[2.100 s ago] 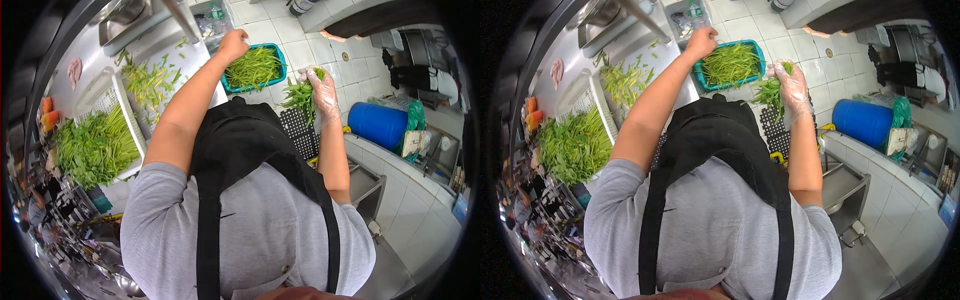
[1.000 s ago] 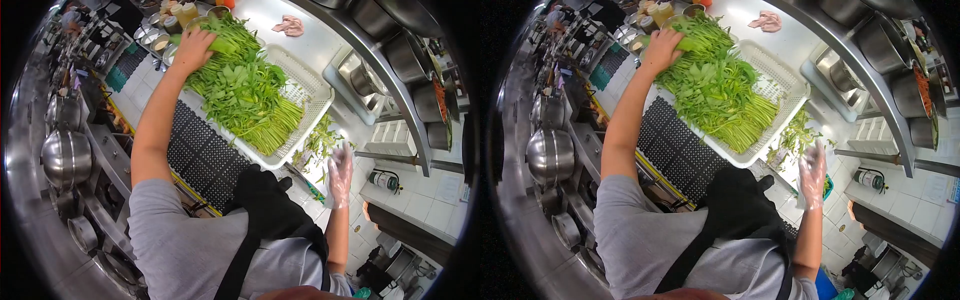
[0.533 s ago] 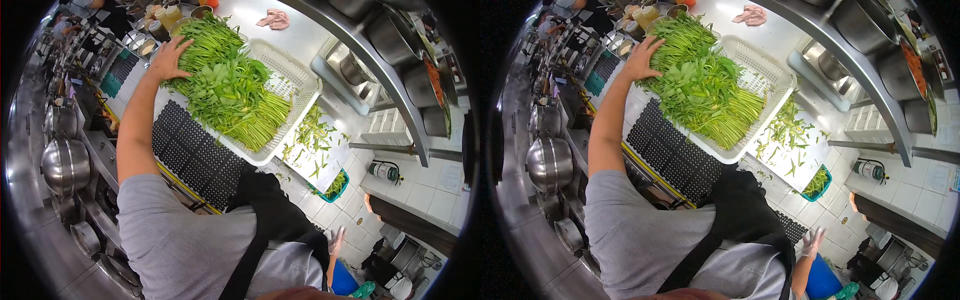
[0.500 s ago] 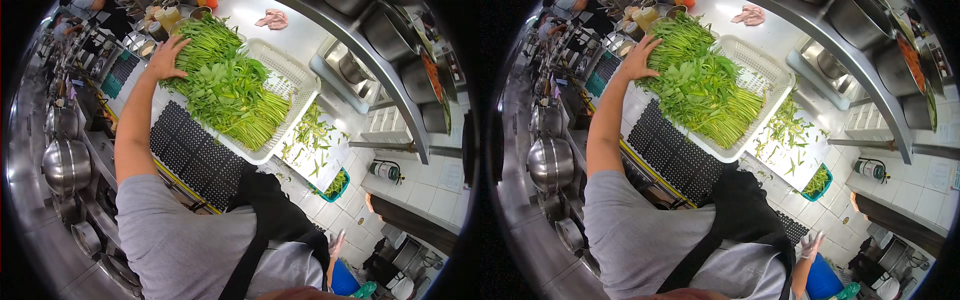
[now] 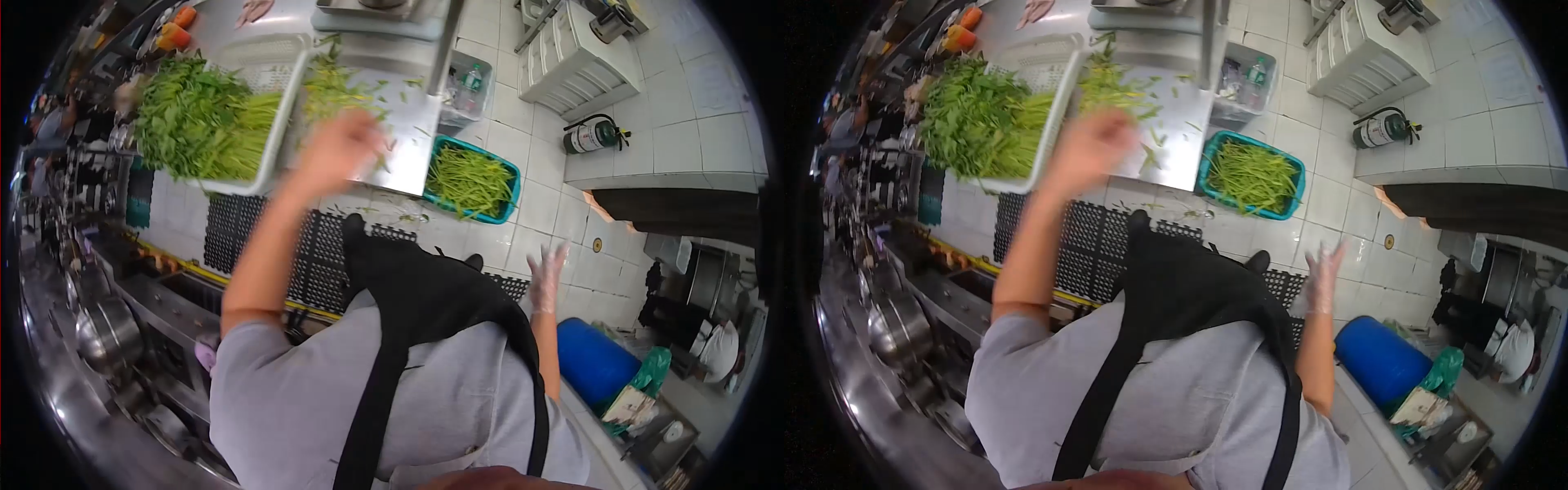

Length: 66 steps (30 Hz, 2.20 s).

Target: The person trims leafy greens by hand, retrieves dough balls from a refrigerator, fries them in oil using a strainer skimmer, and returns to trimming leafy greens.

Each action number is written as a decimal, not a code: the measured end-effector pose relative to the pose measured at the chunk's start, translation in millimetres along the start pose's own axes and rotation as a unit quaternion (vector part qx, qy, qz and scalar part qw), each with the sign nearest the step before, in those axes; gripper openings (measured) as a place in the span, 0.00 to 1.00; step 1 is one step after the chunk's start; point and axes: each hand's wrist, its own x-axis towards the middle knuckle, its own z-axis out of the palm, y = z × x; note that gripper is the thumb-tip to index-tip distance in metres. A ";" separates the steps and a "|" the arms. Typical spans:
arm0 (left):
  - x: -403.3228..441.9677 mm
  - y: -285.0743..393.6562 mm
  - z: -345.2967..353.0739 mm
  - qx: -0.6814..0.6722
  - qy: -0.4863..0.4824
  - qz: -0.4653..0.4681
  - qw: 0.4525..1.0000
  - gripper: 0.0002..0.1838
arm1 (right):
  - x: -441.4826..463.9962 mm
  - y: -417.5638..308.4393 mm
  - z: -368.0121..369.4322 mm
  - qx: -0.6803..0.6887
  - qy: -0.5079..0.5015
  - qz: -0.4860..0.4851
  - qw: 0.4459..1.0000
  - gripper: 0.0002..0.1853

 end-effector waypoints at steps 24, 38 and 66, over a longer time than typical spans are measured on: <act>104.7 203.1 479.2 -0.271 -0.270 -0.064 0.922 0.19 | 322.3 -173.9 -6.8 0.020 -0.244 -0.094 0.965 0.40; 382.8 285.6 641.0 -0.277 -0.329 0.019 0.903 0.16 | 622.8 -188.9 -139.0 0.198 -0.233 0.186 0.934 0.47; 737.9 147.3 432.2 -0.141 0.061 -0.196 0.968 0.20 | 880.9 -365.2 311.6 0.025 -0.407 0.182 0.895 0.08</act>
